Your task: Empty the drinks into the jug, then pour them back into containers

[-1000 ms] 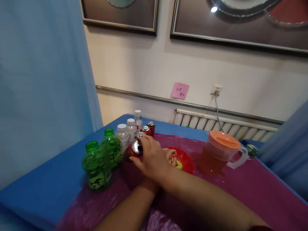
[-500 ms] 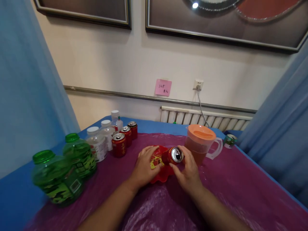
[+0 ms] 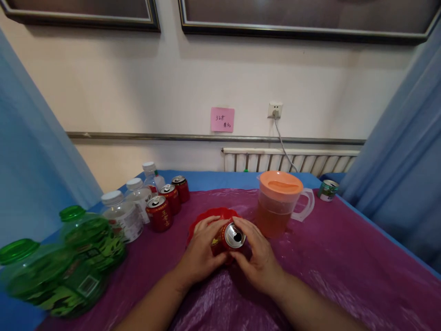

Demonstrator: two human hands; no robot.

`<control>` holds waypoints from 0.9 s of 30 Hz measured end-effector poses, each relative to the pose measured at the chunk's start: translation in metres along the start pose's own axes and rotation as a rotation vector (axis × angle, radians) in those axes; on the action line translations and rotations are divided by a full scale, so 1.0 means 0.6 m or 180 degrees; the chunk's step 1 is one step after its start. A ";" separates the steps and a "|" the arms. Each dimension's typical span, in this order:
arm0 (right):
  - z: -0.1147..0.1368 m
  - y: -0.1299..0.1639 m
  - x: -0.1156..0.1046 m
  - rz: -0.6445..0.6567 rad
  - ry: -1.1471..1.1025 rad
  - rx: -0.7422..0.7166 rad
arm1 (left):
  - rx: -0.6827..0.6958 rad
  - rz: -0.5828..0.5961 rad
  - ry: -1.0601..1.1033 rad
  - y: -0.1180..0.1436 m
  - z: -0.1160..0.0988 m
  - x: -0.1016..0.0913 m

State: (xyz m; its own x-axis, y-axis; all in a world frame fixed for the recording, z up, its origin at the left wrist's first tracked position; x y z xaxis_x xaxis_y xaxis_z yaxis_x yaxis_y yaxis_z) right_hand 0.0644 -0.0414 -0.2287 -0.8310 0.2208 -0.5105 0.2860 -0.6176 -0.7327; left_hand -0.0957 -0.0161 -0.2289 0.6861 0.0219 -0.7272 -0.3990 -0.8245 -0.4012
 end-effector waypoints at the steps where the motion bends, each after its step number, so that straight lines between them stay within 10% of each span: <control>1: 0.001 0.001 0.000 0.0020 0.0013 0.0029 | 0.0005 -0.0013 -0.0006 -0.001 -0.001 -0.001; 11: 0.019 0.000 -0.022 -0.0242 0.0352 0.0280 | -0.0325 -0.0674 -0.0206 -0.013 0.019 -0.041; 17: 0.043 -0.004 -0.125 -0.0513 0.0384 0.0235 | -0.0619 -0.0940 -0.0205 -0.013 0.042 -0.051; 23: -0.147 0.018 -0.255 -0.1982 0.0267 0.1823 | -0.0721 -0.0821 -0.0187 -0.015 0.038 -0.045; 27: -0.247 0.012 -0.244 -0.1684 -0.0349 0.2422 | -0.0632 -0.0753 -0.0208 -0.015 0.032 -0.042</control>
State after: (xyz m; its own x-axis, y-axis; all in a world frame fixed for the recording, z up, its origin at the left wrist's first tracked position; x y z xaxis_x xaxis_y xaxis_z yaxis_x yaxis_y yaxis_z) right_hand 0.2589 0.0340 -0.2258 -0.8154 0.5661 -0.1210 -0.4999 -0.7940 -0.3459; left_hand -0.1210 0.0015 -0.2177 0.7026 0.2573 -0.6634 -0.1019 -0.8863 -0.4517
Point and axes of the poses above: each hand's wrist, its own y-axis away from the middle knuckle, its own x-axis out of the palm, z = x × y, the point moved 7 cm from there along -y, towards the middle knuckle, and after that the axes turned 8 degrees about y, right-handed, at the moved point
